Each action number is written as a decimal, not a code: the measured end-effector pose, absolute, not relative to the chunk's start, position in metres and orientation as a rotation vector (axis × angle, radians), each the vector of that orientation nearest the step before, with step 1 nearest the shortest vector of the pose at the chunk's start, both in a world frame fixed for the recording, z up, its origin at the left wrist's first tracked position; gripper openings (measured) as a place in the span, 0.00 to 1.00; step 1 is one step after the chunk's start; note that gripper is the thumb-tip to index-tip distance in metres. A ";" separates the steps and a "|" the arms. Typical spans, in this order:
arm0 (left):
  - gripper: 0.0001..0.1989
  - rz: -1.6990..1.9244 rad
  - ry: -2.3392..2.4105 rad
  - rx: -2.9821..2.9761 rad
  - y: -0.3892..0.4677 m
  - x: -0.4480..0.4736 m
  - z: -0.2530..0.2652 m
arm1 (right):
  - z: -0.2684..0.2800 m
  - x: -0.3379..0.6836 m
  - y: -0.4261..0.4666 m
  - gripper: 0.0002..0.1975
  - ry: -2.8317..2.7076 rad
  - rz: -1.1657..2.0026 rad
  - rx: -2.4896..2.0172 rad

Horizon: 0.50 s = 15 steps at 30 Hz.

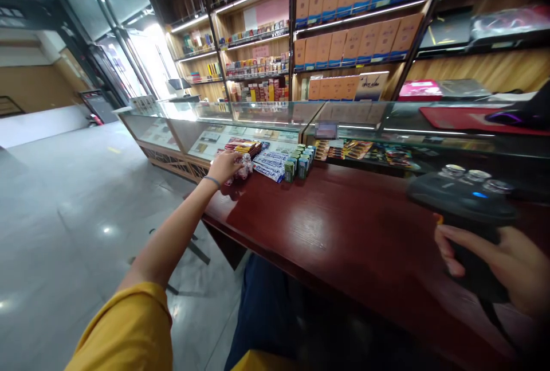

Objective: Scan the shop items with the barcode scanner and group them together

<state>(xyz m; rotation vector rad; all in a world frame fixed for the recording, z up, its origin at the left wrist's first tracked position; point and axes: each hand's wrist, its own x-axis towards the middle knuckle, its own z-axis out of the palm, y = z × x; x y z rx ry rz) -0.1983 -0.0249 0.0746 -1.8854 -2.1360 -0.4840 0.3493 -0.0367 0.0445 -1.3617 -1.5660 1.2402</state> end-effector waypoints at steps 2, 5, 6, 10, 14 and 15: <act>0.18 -0.435 -2.107 -1.889 -0.023 -0.197 0.074 | 0.044 0.350 -0.036 0.24 -1.575 1.227 -1.365; 0.16 -0.380 -2.069 -1.908 -0.021 -0.196 0.074 | 0.043 0.351 -0.035 0.24 -1.568 1.222 -1.373; 0.15 -0.366 -2.064 -1.909 -0.020 -0.196 0.074 | 0.043 0.352 -0.035 0.23 -1.565 1.222 -1.378; 0.14 -0.307 -2.076 -1.896 -0.018 -0.195 0.073 | 0.043 0.353 -0.035 0.21 -1.552 1.256 -1.377; 0.15 -0.275 -2.093 -1.867 -0.018 -0.193 0.071 | 0.045 0.349 -0.038 0.20 -1.566 1.277 -1.359; 0.15 -0.272 -2.100 -1.858 -0.018 -0.193 0.070 | 0.046 0.348 -0.039 0.20 -1.580 1.202 -1.359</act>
